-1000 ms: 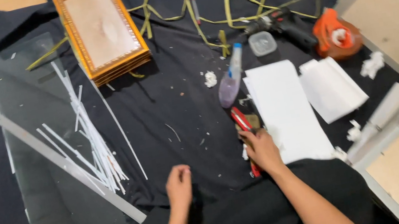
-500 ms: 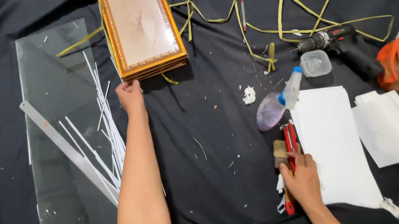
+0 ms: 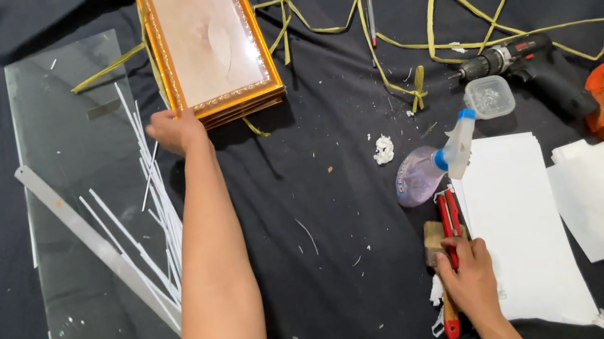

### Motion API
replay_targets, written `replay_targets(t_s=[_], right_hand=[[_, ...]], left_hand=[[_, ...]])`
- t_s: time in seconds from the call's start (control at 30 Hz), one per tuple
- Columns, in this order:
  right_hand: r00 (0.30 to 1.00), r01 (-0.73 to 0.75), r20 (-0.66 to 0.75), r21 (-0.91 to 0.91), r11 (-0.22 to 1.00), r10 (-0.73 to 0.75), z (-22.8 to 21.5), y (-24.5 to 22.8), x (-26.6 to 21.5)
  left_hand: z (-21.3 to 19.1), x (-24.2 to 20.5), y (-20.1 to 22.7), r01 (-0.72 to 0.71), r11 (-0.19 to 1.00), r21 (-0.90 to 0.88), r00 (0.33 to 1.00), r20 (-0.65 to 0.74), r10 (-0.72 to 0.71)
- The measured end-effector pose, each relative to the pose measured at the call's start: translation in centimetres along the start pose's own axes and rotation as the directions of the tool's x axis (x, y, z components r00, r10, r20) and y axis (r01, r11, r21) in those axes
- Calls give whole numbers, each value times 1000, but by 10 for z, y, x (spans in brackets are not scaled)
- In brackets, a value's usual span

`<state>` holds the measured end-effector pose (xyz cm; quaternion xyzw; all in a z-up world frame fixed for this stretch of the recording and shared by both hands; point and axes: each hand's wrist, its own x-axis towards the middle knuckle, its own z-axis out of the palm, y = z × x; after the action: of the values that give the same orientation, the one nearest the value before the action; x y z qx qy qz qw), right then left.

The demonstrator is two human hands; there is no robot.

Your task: Trimming excess material from the edges of a picture frame backing using a utility knife to finish the assembly.

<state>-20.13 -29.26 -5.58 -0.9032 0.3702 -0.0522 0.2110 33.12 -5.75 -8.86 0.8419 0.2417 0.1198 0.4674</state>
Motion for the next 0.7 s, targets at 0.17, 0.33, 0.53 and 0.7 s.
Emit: replay_targets(t_s=[0.17,0.33,0.53,0.7], right_hand=[[1000,19,-23,76,997,-17,-5,-4,-1],[1000,12,4,106,994,-13,-4,0,-3],[995,-84,63,34,996,82,-2,-4,2],[988,-132,90,30,991,129,-3,-4,4]], left_hand=[[17,21,-18,98,994,52,991,82,-102],[32,25,-48,65,994,84,987,141,-76],[26,35,-41,37,996,86,993,108,-47],[-2,5,23,514,842,-167,853,208,-479]])
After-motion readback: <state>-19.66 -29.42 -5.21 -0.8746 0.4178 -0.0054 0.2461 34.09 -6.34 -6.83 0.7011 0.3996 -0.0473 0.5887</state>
